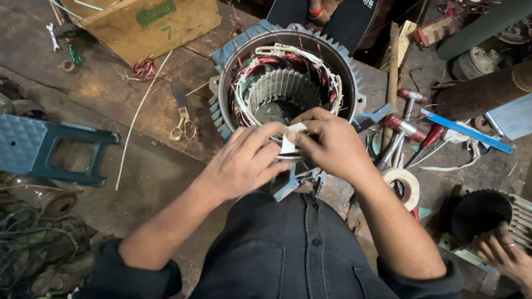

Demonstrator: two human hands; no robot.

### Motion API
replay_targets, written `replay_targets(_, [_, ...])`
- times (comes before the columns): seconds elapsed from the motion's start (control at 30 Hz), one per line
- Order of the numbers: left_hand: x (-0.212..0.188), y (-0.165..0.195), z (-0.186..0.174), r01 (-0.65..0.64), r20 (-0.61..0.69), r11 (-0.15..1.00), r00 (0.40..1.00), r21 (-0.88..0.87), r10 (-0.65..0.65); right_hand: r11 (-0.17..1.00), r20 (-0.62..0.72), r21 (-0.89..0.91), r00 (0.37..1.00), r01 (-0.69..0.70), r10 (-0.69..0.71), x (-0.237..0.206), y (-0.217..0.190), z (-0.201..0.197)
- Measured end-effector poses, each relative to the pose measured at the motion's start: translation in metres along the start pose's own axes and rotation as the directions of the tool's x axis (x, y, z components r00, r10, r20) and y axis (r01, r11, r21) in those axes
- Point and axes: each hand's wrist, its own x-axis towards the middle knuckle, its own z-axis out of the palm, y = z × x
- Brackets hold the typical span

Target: The person works on an electric motor stator, using pliers to cut and adjust copper windings, then wraps and secures sections with white tape. The person also uses scissors to trim tape and handles loose wires throughout the process.

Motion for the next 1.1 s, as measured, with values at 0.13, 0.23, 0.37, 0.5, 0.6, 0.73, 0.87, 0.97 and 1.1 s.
replay_targets(0.13, [0.004,-0.01,0.005,-0.112,0.007,0.992,0.994,0.056,0.111,0.992,-0.114,0.027,0.986,0.125,-0.121,-0.01,-0.004,0.0])
replay_targets(0.23, [0.005,-0.01,0.009,-0.019,0.015,1.0,1.0,-0.005,0.019,0.978,-0.191,0.164,0.977,0.129,-0.097,-0.024,-0.004,0.0])
replay_targets(0.37, [0.011,-0.009,0.01,0.333,0.149,0.911,0.941,-0.244,-0.304,0.931,-0.2,0.254,0.956,0.26,-0.213,-0.037,0.002,0.003])
replay_targets(0.5, [0.023,-0.014,0.002,0.696,0.475,0.59,0.714,-0.408,-0.514,0.918,-0.279,0.034,0.886,0.396,-0.372,-0.038,0.01,0.012])
replay_targets(0.6, [0.03,-0.017,-0.002,0.703,0.514,0.559,0.707,-0.439,-0.486,0.934,-0.289,-0.014,0.893,0.356,-0.345,-0.036,0.014,0.021])
replay_targets(0.73, [0.03,-0.016,-0.004,0.634,0.462,0.649,0.765,-0.421,-0.448,0.864,-0.354,-0.233,0.788,0.447,-0.504,-0.039,0.015,0.025])
replay_targets(0.87, [0.024,-0.009,-0.003,0.311,0.178,0.883,0.948,-0.351,-0.263,0.887,-0.355,-0.219,0.814,0.406,-0.46,-0.04,0.009,0.018])
replay_targets(0.97, [0.02,-0.001,-0.001,0.296,0.158,0.933,0.951,-0.207,-0.267,0.964,-0.36,-0.104,0.894,0.245,-0.266,-0.031,0.0,0.013])
replay_targets(1.1, [0.015,0.006,0.0,0.153,0.025,0.988,0.988,-0.037,-0.152,0.994,-0.217,-0.02,0.97,0.104,-0.106,-0.009,-0.003,0.007])
